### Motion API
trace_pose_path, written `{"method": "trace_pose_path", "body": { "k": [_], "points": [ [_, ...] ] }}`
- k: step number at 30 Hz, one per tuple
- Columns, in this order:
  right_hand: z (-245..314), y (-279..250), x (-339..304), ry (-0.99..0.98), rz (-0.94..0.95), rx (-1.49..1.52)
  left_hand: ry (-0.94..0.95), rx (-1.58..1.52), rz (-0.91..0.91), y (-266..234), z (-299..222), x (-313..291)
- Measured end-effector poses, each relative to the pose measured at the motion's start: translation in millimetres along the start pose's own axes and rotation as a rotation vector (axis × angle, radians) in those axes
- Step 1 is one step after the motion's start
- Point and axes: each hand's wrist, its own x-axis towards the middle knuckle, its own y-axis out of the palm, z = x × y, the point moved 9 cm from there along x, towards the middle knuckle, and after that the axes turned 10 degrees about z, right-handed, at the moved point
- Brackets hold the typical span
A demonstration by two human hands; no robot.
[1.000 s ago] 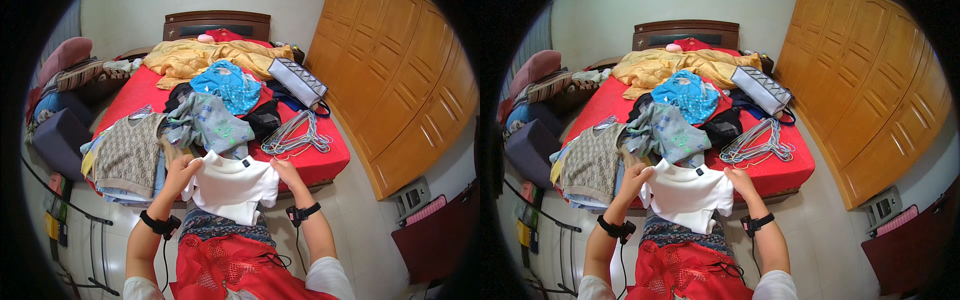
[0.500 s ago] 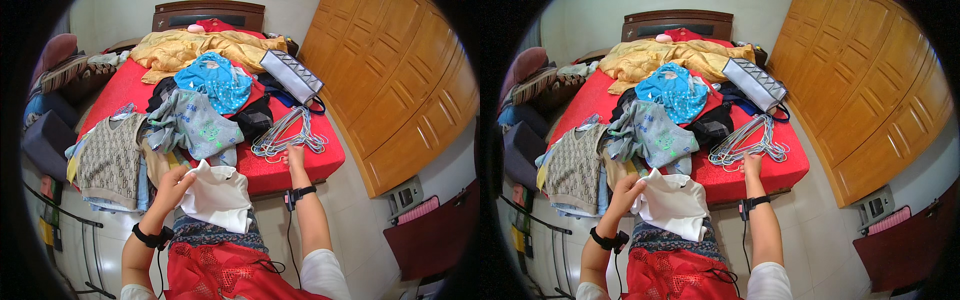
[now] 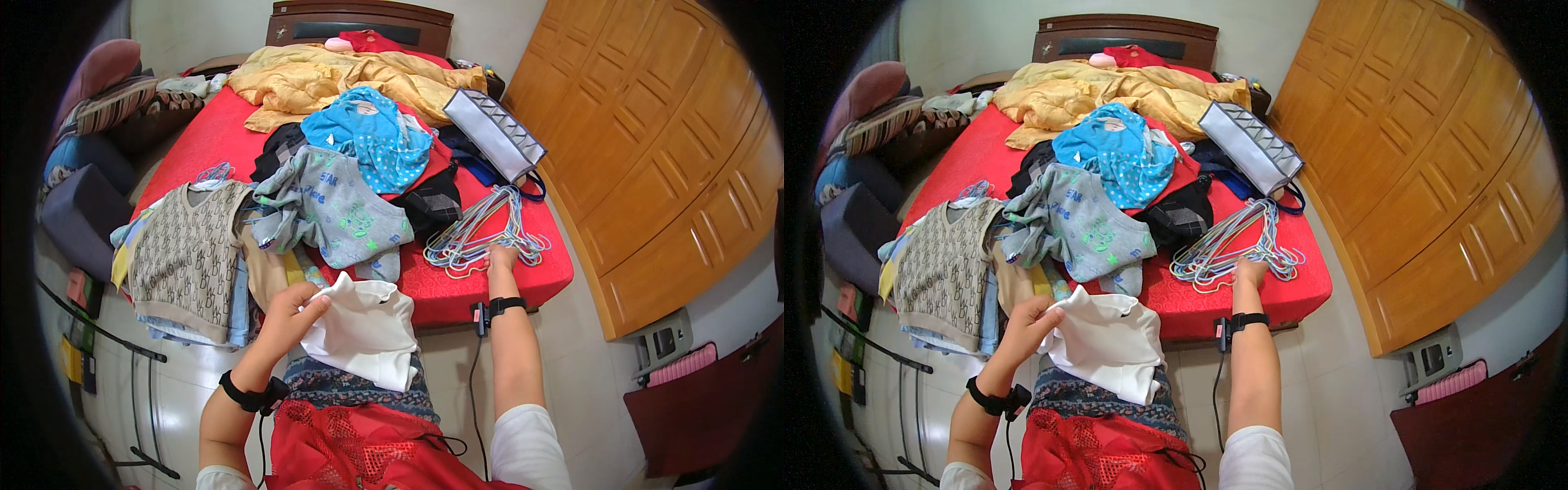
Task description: The person places several garments onto plastic hangers one by one on a bed, including a blue shirt, a patterned vest, a white shirt, a light blue t-shirt, a red and white t-shirt, and a black sweater.
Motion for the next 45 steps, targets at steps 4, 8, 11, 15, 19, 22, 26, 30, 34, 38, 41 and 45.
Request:
{"method": "trace_pose_path", "body": {
  "k": [4, 8, 11, 15, 19, 22, 26, 30, 34, 38, 41, 45],
  "points": [
    [2, -10, -4, 0.049, 0.024, -0.113, -0.023, -0.023, 0.003, 3, 1, 1],
    [4, -24, -4, 0.062, 0.002, -0.137, -0.001, -0.007, 0.011, 5, 3, 2],
    [20, -16, -15, -0.069, 0.131, -0.079, -0.009, -0.01, 0.011, 4, 1, 1],
    [49, -11, -42, -0.268, 0.187, 0.058, -0.041, 0.017, -0.012, 0, 1, -4],
    [64, -10, -54, -0.375, 0.281, 0.091, -0.011, 0.008, -0.016, 1, 4, -4],
    [74, -7, -68, -0.485, 0.378, 0.059, -0.005, 0.0, -0.021, 0, 5, -5],
    [82, -10, -89, -0.545, 0.45, 0.068, -0.005, 0.002, -0.011, -1, 3, -9],
    [100, -12, -139, -0.72, 0.565, 0.03, -0.025, -0.028, -0.009, -4, 7, -13],
    [113, -21, -193, -0.822, 0.609, 0.081, -0.053, 0.109, -0.032, -11, -4, -21],
    [121, -31, -231, -0.817, 0.694, 0.319, -0.002, 0.202, -0.089, -17, -5, -22],
    [104, -34, -227, -0.719, 0.749, 0.367, 0.052, 0.265, -0.125, -19, 0, -22],
    [82, -37, -229, -0.705, 0.668, 0.272, -0.023, 0.281, -0.127, -21, 4, -25]
  ]
}}
